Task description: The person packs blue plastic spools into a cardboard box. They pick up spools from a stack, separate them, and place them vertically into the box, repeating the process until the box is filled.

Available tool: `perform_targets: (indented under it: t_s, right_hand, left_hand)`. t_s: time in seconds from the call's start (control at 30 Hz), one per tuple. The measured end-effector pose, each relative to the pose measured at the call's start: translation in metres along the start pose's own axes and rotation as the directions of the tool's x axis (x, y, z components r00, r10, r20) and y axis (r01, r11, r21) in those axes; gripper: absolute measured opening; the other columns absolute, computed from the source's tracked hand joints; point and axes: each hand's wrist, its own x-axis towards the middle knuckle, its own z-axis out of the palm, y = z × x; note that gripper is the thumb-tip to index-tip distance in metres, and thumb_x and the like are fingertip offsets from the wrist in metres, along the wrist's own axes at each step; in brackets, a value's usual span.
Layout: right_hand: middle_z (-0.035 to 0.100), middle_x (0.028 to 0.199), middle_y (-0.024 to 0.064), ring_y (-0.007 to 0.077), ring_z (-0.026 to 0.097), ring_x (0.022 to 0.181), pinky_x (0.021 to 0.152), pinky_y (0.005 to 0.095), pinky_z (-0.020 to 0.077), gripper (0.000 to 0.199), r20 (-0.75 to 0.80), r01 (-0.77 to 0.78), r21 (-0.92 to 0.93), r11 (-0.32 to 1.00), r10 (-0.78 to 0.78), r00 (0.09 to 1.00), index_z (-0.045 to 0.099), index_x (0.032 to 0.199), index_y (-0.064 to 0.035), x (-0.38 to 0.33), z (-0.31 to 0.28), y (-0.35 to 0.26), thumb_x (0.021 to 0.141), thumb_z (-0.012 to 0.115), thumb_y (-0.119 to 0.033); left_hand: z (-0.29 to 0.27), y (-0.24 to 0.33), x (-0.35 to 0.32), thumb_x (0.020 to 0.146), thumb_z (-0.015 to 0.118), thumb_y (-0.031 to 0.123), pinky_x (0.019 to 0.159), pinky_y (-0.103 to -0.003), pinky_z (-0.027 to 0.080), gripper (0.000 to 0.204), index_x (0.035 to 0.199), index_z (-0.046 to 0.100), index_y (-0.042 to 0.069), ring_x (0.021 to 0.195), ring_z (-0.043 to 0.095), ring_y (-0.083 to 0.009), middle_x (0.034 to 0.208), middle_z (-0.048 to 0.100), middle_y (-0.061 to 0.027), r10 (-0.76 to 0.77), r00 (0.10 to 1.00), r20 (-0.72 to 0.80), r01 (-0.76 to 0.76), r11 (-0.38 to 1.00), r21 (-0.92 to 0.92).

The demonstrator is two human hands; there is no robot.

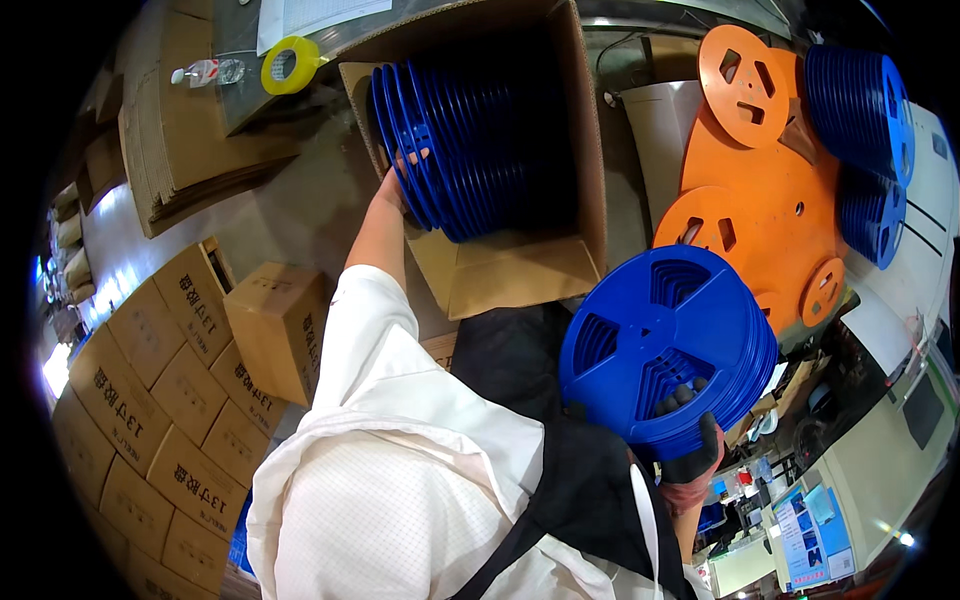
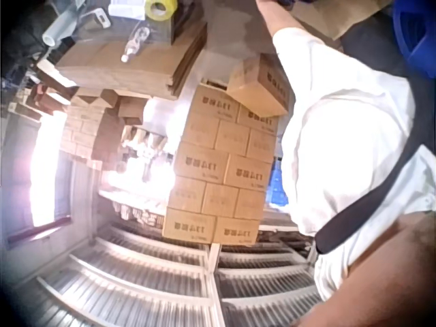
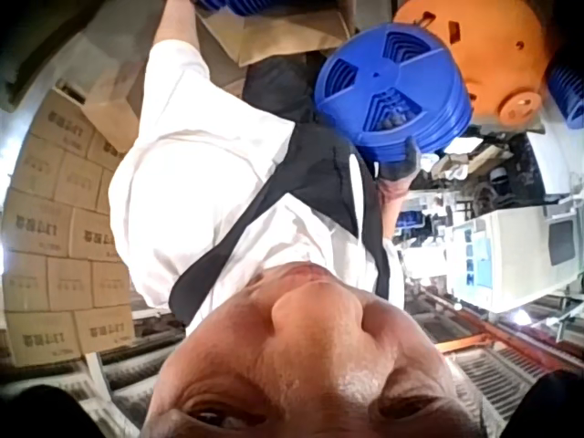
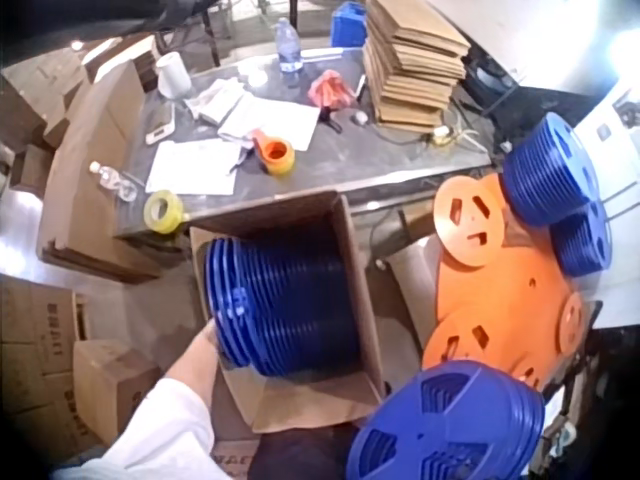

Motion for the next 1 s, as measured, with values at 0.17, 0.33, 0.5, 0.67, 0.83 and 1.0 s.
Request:
perform_targets:
  t_s: [0.17,0.33,0.5,0.67,0.83,1.0]
  right_hand:
    - [0.056,0.117,0.0155,0.0259,0.055,0.105,0.096,0.0412,0.0422,0.054,0.084,0.028,-0.028,0.999,-0.026,0.996,0.037,0.135,0.0011,0.003,-0.012,0.002,0.09,0.055,-0.023]
    - [0.06,0.114,0.0151,0.0259,0.057,0.102,0.096,0.0415,0.0423,0.049,0.148,0.082,-0.031,0.996,-0.076,0.986,0.04,0.134,0.0015,-0.007,-0.007,-0.002,0.092,0.053,-0.021]
    - [0.061,0.108,0.013,0.0238,0.057,0.096,0.094,0.0404,0.0424,0.044,0.238,0.121,-0.018,0.992,-0.113,0.965,0.043,0.132,0.0022,-0.026,0.017,-0.009,0.095,0.05,-0.02]
    - [0.057,0.094,0.0083,0.0189,0.051,0.082,0.083,0.0352,0.0414,0.044,0.475,0.172,0.063,0.983,-0.181,0.861,0.044,0.13,0.0013,-0.034,0.018,-0.011,0.095,0.051,-0.025]
    - [0.043,0.079,0.0004,0.013,0.037,0.069,0.072,0.0319,0.0344,0.049,0.735,0.124,0.175,0.977,-0.213,0.644,0.044,0.128,-0.0001,-0.031,0.007,-0.025,0.092,0.054,-0.032]
    - [0.036,0.065,-0.0068,0.0071,0.035,0.055,0.057,0.0266,0.0325,0.052,0.858,0.073,0.304,0.95,-0.306,0.413,0.046,0.128,0.0004,-0.036,0.003,-0.044,0.089,0.056,-0.032]
  left_hand:
    - [-0.03,-0.009,0.001,0.085,0.064,0.043,0.093,-0.048,0.046,0.069,0.14,0.037,0.012,0.111,0.056,-0.0335,0.13,0.054,-0.0127,-0.027,0.999,0.029,0.029,0.996,-0.083]
    - [-0.015,-0.068,-0.066,0.095,0.036,0.059,0.115,-0.048,0.007,0.071,0.152,0.012,0.024,0.144,0.014,-0.0333,0.154,0.018,-0.0208,0.288,0.939,-0.189,-0.248,0.946,0.208]
    - [-0.058,-0.156,-0.131,0.096,0.041,0.051,0.113,-0.045,0.02,0.066,0.15,0.023,0.017,0.14,0.026,-0.0334,0.151,0.028,-0.0177,0.108,0.95,-0.292,-0.043,0.974,0.222]
    - [-0.063,-0.204,-0.182,0.095,0.053,0.038,0.063,-0.023,0.041,0.044,0.131,0.048,0.012,0.073,0.048,-0.008,0.092,0.056,0.0016,0.111,0.923,-0.367,-0.063,0.988,0.141]
    - [-0.058,-0.205,-0.212,0.096,0.053,0.035,0.077,-0.028,0.046,0.045,0.135,0.045,0.014,0.088,0.056,-0.0143,0.108,0.059,-0.0033,0.2,0.923,-0.329,-0.136,0.969,0.207]
    - [-0.018,-0.177,-0.229,0.095,0.055,0.029,0.077,-0.027,0.046,0.043,0.134,0.047,0.011,0.092,0.057,-0.0129,0.105,0.061,-0.0036,0.432,0.886,-0.168,-0.394,0.892,0.221]
